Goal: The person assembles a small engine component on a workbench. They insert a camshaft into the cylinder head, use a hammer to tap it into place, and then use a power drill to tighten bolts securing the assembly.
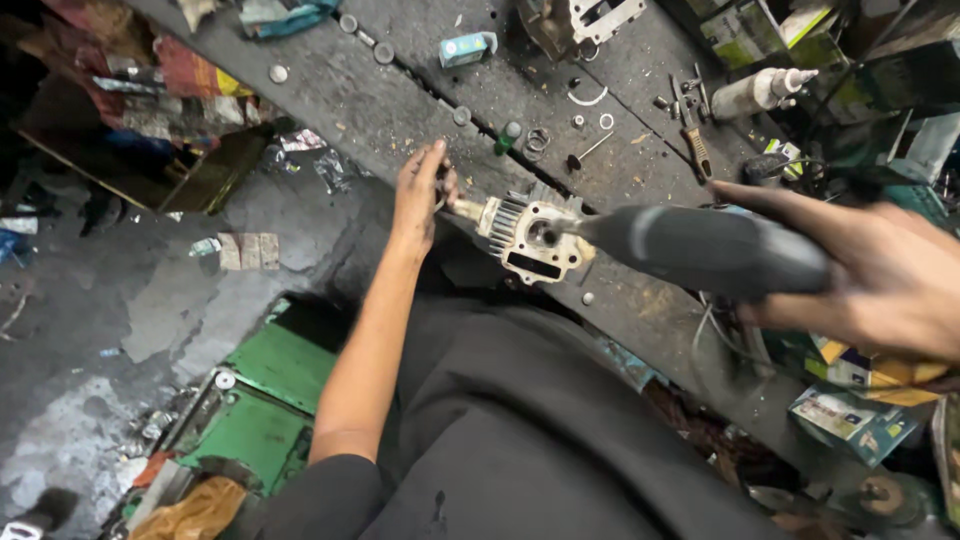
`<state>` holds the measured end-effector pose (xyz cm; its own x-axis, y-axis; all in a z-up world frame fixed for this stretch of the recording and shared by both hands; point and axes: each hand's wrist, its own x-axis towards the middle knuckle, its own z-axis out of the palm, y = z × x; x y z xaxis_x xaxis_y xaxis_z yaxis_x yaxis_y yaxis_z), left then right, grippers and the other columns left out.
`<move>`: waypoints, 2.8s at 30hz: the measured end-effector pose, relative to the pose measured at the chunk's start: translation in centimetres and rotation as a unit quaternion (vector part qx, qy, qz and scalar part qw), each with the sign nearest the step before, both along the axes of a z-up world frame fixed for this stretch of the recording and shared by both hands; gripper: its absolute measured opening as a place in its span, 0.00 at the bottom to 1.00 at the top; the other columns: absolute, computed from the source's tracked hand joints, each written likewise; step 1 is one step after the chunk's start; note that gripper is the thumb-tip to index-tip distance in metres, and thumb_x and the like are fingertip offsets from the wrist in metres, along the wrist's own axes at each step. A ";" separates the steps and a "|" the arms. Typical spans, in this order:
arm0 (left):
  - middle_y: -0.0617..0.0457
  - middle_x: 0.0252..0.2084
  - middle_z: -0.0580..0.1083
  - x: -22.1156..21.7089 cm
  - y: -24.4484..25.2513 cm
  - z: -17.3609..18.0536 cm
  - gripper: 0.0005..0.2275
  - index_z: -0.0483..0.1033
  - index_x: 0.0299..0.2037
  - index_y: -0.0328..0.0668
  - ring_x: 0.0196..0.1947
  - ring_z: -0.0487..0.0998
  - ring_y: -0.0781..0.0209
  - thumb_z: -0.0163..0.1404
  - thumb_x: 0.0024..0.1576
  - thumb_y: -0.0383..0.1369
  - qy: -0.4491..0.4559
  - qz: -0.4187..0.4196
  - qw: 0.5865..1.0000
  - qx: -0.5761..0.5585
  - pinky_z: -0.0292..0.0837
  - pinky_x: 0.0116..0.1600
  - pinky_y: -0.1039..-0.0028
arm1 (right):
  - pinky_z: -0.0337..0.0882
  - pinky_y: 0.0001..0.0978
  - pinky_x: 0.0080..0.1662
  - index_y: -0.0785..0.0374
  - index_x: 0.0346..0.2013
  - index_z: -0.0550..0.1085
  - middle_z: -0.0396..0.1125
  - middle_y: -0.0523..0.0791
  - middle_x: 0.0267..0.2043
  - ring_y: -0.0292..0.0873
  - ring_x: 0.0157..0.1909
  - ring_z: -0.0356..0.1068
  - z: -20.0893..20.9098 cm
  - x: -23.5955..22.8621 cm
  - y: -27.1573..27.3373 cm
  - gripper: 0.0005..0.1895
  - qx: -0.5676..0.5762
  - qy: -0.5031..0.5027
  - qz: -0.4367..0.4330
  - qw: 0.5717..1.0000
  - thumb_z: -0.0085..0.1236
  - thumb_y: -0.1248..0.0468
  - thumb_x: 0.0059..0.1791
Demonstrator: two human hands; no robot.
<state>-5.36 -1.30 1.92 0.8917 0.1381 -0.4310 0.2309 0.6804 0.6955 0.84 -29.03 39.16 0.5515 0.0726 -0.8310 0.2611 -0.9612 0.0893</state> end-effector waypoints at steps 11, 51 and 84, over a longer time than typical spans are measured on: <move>0.50 0.35 0.77 -1.7 0.9 0.8 0.09 0.73 0.41 0.39 0.37 0.79 0.59 0.48 0.65 0.37 -0.025 0.039 0.999 0.013 0.76 0.46 0.70 | 0.70 0.38 0.52 0.70 0.60 0.71 0.72 0.50 0.50 0.44 0.49 0.71 -12.0 -14.0 -17.7 0.42 0.328 -0.149 -0.427 0.829 0.70 0.66 0.32; 0.59 0.19 0.54 -1.3 -0.7 0.0 0.09 0.68 0.53 0.45 0.14 0.54 0.66 0.45 0.66 0.36 -0.085 0.095 0.989 -0.073 0.56 0.24 0.70 | 0.79 0.46 0.43 0.50 0.59 0.72 0.76 0.51 0.34 0.49 0.34 0.78 1.6 1.0 9.8 0.36 -0.044 0.031 0.210 0.976 0.61 0.53 0.35; 0.60 0.17 0.62 -2.0 -1.6 -0.9 0.09 0.66 0.50 0.41 0.14 0.56 0.72 0.51 0.63 0.22 -0.070 0.096 0.993 -0.001 0.57 0.24 0.75 | 0.71 0.45 0.31 0.63 0.56 0.71 0.73 0.56 0.33 0.51 0.29 0.71 -9.9 4.7 -9.1 0.33 0.171 0.046 -0.219 0.960 0.74 0.64 0.38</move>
